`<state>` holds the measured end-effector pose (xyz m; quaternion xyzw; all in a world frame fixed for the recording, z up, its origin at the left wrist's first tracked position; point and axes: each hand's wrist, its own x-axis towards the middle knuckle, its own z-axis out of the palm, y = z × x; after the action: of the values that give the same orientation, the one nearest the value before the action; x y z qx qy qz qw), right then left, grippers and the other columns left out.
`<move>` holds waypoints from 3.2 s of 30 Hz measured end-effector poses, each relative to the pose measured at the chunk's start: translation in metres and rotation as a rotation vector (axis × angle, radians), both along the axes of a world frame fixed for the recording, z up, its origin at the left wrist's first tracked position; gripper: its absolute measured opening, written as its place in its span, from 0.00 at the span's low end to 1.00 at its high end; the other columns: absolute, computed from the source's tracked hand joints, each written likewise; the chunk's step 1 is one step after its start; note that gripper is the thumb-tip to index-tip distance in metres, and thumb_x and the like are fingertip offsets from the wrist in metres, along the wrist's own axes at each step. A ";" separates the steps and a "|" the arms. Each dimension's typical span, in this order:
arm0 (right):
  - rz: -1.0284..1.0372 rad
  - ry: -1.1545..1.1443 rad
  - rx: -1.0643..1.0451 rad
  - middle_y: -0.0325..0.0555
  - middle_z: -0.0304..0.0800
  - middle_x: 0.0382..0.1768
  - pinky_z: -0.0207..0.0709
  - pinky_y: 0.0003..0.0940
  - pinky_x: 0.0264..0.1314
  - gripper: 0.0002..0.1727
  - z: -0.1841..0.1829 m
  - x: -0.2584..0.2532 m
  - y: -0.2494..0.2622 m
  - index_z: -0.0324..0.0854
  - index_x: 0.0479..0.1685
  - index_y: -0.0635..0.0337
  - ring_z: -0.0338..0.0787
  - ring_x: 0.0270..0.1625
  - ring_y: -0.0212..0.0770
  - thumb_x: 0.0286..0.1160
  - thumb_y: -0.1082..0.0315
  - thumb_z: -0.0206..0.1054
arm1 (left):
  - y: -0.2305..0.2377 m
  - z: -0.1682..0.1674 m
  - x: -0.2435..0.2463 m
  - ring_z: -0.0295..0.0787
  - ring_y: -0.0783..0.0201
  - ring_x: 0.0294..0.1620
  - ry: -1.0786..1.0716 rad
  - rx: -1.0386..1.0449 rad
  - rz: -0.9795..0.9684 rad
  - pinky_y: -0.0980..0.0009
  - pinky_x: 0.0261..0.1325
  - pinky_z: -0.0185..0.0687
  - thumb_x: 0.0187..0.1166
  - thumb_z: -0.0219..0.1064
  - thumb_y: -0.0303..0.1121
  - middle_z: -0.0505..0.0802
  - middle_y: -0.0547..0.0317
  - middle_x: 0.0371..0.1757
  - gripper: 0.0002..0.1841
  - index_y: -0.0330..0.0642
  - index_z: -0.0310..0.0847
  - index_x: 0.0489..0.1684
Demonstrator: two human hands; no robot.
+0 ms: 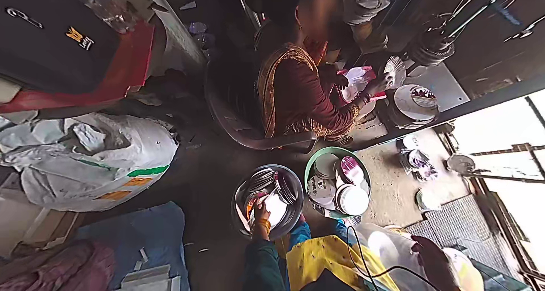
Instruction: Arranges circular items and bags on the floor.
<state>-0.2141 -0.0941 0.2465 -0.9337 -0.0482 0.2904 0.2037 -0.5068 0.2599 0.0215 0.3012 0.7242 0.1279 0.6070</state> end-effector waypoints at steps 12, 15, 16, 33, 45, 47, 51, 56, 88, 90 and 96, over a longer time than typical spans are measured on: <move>-0.035 0.074 0.111 0.61 0.91 0.41 0.81 0.51 0.52 0.13 0.049 0.009 0.062 0.85 0.50 0.76 0.89 0.40 0.50 0.84 0.71 0.61 | -0.041 0.135 0.083 0.86 0.45 0.66 -0.252 0.158 -0.616 0.53 0.68 0.80 0.86 0.58 0.22 0.86 0.30 0.68 0.19 0.21 0.71 0.73; 0.025 0.120 0.187 0.60 0.89 0.39 0.79 0.46 0.50 0.12 0.080 0.013 0.089 0.84 0.45 0.78 0.87 0.40 0.47 0.81 0.72 0.65 | -0.068 0.199 0.119 0.89 0.54 0.62 -0.529 0.405 -0.918 0.61 0.67 0.83 0.77 0.65 0.24 0.89 0.35 0.63 0.21 0.20 0.77 0.67; 0.056 0.122 0.231 0.59 0.87 0.37 0.79 0.45 0.49 0.12 0.089 0.013 0.097 0.83 0.43 0.77 0.85 0.39 0.46 0.80 0.71 0.67 | -0.075 0.218 0.130 0.87 0.53 0.66 -0.596 0.495 -1.015 0.59 0.70 0.81 0.71 0.72 0.28 0.89 0.36 0.66 0.26 0.23 0.78 0.69; 0.355 -0.130 0.564 0.53 0.93 0.42 0.83 0.39 0.46 0.15 0.158 0.030 0.105 0.87 0.51 0.70 0.88 0.34 0.39 0.87 0.69 0.56 | -0.059 0.338 0.155 0.82 0.74 0.26 -0.525 0.475 -0.734 0.76 0.36 0.81 0.90 0.48 0.25 0.87 0.60 0.29 0.14 0.23 0.79 0.52; 0.024 -0.318 0.661 0.58 0.93 0.44 0.81 0.40 0.56 0.13 0.147 0.037 0.070 0.86 0.54 0.75 0.90 0.46 0.43 0.82 0.77 0.58 | 0.033 0.234 0.059 0.84 0.50 0.52 0.058 0.456 -0.382 0.55 0.60 0.79 0.87 0.61 0.26 0.87 0.29 0.54 0.15 0.19 0.76 0.60; 0.031 -0.298 0.646 0.58 0.92 0.43 0.81 0.38 0.55 0.13 0.135 0.030 0.066 0.86 0.51 0.76 0.89 0.45 0.41 0.81 0.78 0.57 | 0.030 0.199 0.034 0.77 0.49 0.46 0.179 0.277 -0.417 0.51 0.52 0.75 0.90 0.58 0.34 0.83 0.33 0.54 0.19 0.25 0.74 0.68; 0.058 -0.246 0.595 0.54 0.90 0.40 0.78 0.33 0.45 0.14 0.111 0.016 0.057 0.85 0.52 0.76 0.83 0.37 0.34 0.83 0.76 0.56 | 0.019 0.152 0.004 0.83 0.41 0.57 0.281 0.144 -0.490 0.44 0.63 0.76 0.91 0.57 0.35 0.86 0.29 0.61 0.20 0.27 0.75 0.71; 0.047 -0.149 0.374 0.59 0.91 0.43 0.78 0.47 0.51 0.14 0.115 -0.004 0.052 0.86 0.53 0.74 0.86 0.41 0.46 0.85 0.75 0.56 | 0.002 0.096 0.000 0.85 0.57 0.42 0.130 -0.017 -0.158 0.62 0.49 0.81 0.93 0.50 0.30 0.88 0.37 0.56 0.18 0.25 0.72 0.71; 0.196 -0.006 0.230 0.61 0.94 0.41 0.82 0.59 0.56 0.16 0.053 0.000 0.071 0.86 0.62 0.69 0.93 0.44 0.57 0.78 0.71 0.69 | -0.032 0.161 0.083 0.88 0.54 0.57 -0.249 0.177 -0.466 0.59 0.57 0.83 0.89 0.55 0.26 0.88 0.38 0.63 0.18 0.27 0.74 0.73; 0.178 -0.073 0.275 0.57 0.92 0.35 0.80 0.53 0.49 0.18 0.078 0.005 0.085 0.86 0.61 0.69 0.89 0.37 0.52 0.74 0.70 0.73 | -0.051 0.214 0.104 0.89 0.63 0.53 -0.415 0.364 -0.589 0.67 0.57 0.85 0.84 0.57 0.22 0.90 0.41 0.56 0.16 0.22 0.77 0.65; 0.038 -0.298 0.499 0.50 0.84 0.29 0.78 0.44 0.42 0.22 0.154 0.011 0.097 0.82 0.59 0.73 0.82 0.33 0.43 0.68 0.69 0.76 | -0.081 0.336 0.149 0.89 0.82 0.40 -0.854 0.880 -0.959 0.81 0.50 0.86 0.74 0.65 0.26 0.94 0.59 0.39 0.09 0.25 0.86 0.39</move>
<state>-0.2034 0.0031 0.4005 -0.8861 -0.1651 0.1328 0.4123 -0.3576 0.1790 0.3579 0.7192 0.1011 0.2320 0.6470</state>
